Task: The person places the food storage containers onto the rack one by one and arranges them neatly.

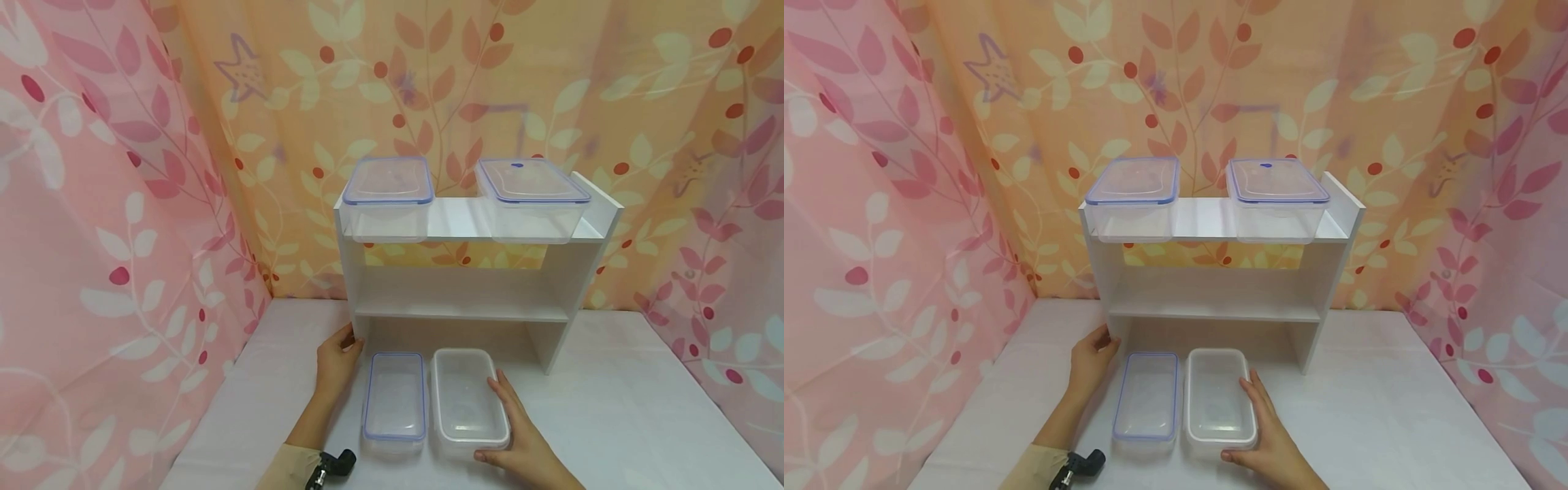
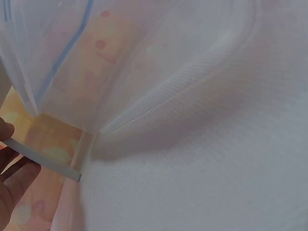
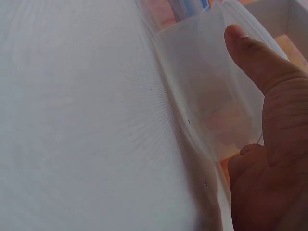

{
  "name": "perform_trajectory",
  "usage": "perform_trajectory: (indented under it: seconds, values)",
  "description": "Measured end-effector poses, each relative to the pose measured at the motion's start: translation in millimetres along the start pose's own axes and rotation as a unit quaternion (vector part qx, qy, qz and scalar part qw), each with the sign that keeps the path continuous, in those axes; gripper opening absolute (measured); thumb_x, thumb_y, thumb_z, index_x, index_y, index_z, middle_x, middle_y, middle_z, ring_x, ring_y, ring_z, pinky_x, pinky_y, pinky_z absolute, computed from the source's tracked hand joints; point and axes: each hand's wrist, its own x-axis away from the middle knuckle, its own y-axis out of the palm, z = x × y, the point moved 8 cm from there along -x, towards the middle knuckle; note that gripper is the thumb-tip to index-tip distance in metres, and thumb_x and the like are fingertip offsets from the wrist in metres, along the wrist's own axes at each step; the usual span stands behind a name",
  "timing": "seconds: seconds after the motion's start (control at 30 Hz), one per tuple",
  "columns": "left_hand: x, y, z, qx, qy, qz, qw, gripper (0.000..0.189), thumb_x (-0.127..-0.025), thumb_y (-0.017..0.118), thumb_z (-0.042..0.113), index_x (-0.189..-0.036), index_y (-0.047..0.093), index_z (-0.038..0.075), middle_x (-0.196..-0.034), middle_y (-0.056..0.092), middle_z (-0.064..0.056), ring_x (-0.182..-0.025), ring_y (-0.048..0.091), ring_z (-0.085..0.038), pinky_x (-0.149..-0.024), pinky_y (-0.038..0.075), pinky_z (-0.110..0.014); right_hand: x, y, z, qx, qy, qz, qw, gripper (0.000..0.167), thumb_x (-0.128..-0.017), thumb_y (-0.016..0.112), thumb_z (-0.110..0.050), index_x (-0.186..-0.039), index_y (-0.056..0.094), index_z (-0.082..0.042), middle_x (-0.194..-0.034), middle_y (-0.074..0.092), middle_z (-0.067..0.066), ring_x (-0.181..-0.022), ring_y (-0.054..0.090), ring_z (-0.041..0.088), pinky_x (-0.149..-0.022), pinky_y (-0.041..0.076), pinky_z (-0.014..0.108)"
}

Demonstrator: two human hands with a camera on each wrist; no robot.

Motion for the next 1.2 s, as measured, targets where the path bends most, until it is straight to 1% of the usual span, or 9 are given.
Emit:
perform_trajectory:
  seconds: [0.13, 0.2, 0.27, 0.3, 0.37, 0.47, 0.67, 0.93, 1.2]
  values:
    - [0.0, 0.1, 0.5, 0.003, -0.001, 0.0, 1.0, 0.04, -0.092, 0.075, 0.009, -0.132, 0.068, 0.003, -0.116, 0.075, -0.018, -0.104, 0.073, -0.028, -0.083, 0.061, -0.034, -0.2, -2, 0, 0.017, 0.012, 0.002, 0.9998, 0.121, -0.064, 0.098, -0.036, -0.161, 0.028, -0.019, -0.172, 0.011, 0.015, -0.147, 0.006, -0.013, -0.111, 0.03, 0.027]
    - [-0.1, 0.1, 0.6, 0.004, 0.0, 0.0, 1.0, 0.04, -0.092, 0.075, 0.009, -0.132, 0.068, 0.003, -0.116, 0.075, -0.018, -0.104, 0.073, -0.028, -0.083, 0.061, -0.035, -0.5, -3, -1, 0.016, 0.011, 0.0, 0.9998, 0.12, -0.065, 0.098, -0.035, -0.161, 0.028, -0.02, -0.171, 0.011, 0.017, -0.147, 0.007, -0.011, -0.11, 0.034, 0.03]
    - [-0.3, 0.2, 0.5, 0.004, 0.001, -0.001, 1.0, 0.04, -0.092, 0.075, 0.009, -0.132, 0.068, 0.003, -0.116, 0.075, -0.018, -0.104, 0.073, -0.028, -0.083, 0.061, -0.035, -0.7, -4, -2, 0.007, 0.006, 0.0, 1.0, 0.119, -0.066, 0.097, -0.034, -0.161, 0.028, -0.019, -0.171, 0.011, 0.019, -0.147, 0.008, -0.009, -0.109, 0.035, 0.027]
    - [-0.4, 0.3, 0.5, 0.002, 0.001, 0.0, 1.0, 0.04, -0.092, 0.075, 0.009, -0.131, 0.068, 0.003, -0.116, 0.075, -0.018, -0.104, 0.073, -0.028, -0.083, 0.061, -0.036, -0.8, -4, -3, 0.005, 0.002, 0.003, 1.0, 0.118, -0.066, 0.097, -0.033, -0.16, 0.029, -0.018, -0.171, 0.011, 0.02, -0.147, 0.009, -0.008, -0.108, 0.033, 0.02]
    - [-0.6, 0.4, 0.4, 0.001, 0.002, 0.0, 1.0, 0.04, -0.092, 0.075, 0.009, -0.131, 0.069, 0.003, -0.116, 0.075, -0.018, -0.104, 0.073, -0.028, -0.083, 0.06, -0.036, -1.2, -5, -4, -0.009, -0.006, 0.007, 0.9999, 0.117, -0.066, 0.098, -0.031, -0.16, 0.03, -0.017, -0.171, 0.011, 0.019, -0.148, 0.01, -0.008, -0.107, 0.028, 0.014]
    - [-0.8, 0.6, 0.3, -0.001, 0.004, 0.001, 1.0, 0.04, -0.092, 0.075, 0.009, -0.131, 0.069, 0.003, -0.115, 0.075, -0.017, -0.104, 0.074, -0.028, -0.083, 0.06, -0.036, -1.5, -7, -4, -0.019, -0.014, 0.016, 0.9996, 0.116, -0.065, 0.098, -0.029, -0.159, 0.031, -0.015, -0.171, 0.012, 0.018, -0.149, 0.011, -0.008, -0.106, 0.025, 0.009]
    - [-1.8, 1.4, -0.4, -0.006, 0.01, 0.004, 0.9999, 0.04, -0.092, 0.074, 0.006, -0.131, 0.068, 0.002, -0.114, 0.076, -0.017, -0.103, 0.074, -0.028, -0.083, 0.061, -0.036, -2.3, -8, 0, -0.029, -0.014, 0.014, 0.9994, 0.117, -0.065, 0.098, -0.028, -0.16, 0.03, -0.014, -0.171, 0.011, 0.018, -0.151, 0.01, -0.007, -0.107, 0.024, 0.008]
    - [-1.5, 0.2, 0.0, -0.017, 0.003, 0.007, 0.9998, 0.039, -0.091, 0.075, 0.008, -0.13, 0.07, 0.004, -0.112, 0.077, -0.013, -0.102, 0.074, -0.026, -0.082, 0.061, -0.035, -3.2, -10, -4, -0.068, -0.016, 0.014, 0.9975, 0.117, -0.064, 0.099, -0.023, -0.159, 0.03, -0.012, -0.171, 0.011, 0.016, -0.151, 0.013, -0.006, -0.106, 0.031, 0.01]
    - [-0.4, 0.1, 0.1, -0.015, -0.002, 0.004, 0.9999, 0.04, -0.092, 0.075, 0.008, -0.131, 0.07, 0.005, -0.113, 0.076, -0.013, -0.103, 0.074, -0.026, -0.083, 0.061, -0.036, -1.7, -11, -7, -0.079, -0.027, 0.011, 0.9965, 0.116, -0.066, 0.098, -0.017, -0.159, 0.03, -0.01, -0.17, 0.011, 0.022, -0.151, 0.014, -0.008, -0.104, 0.036, 0.012]
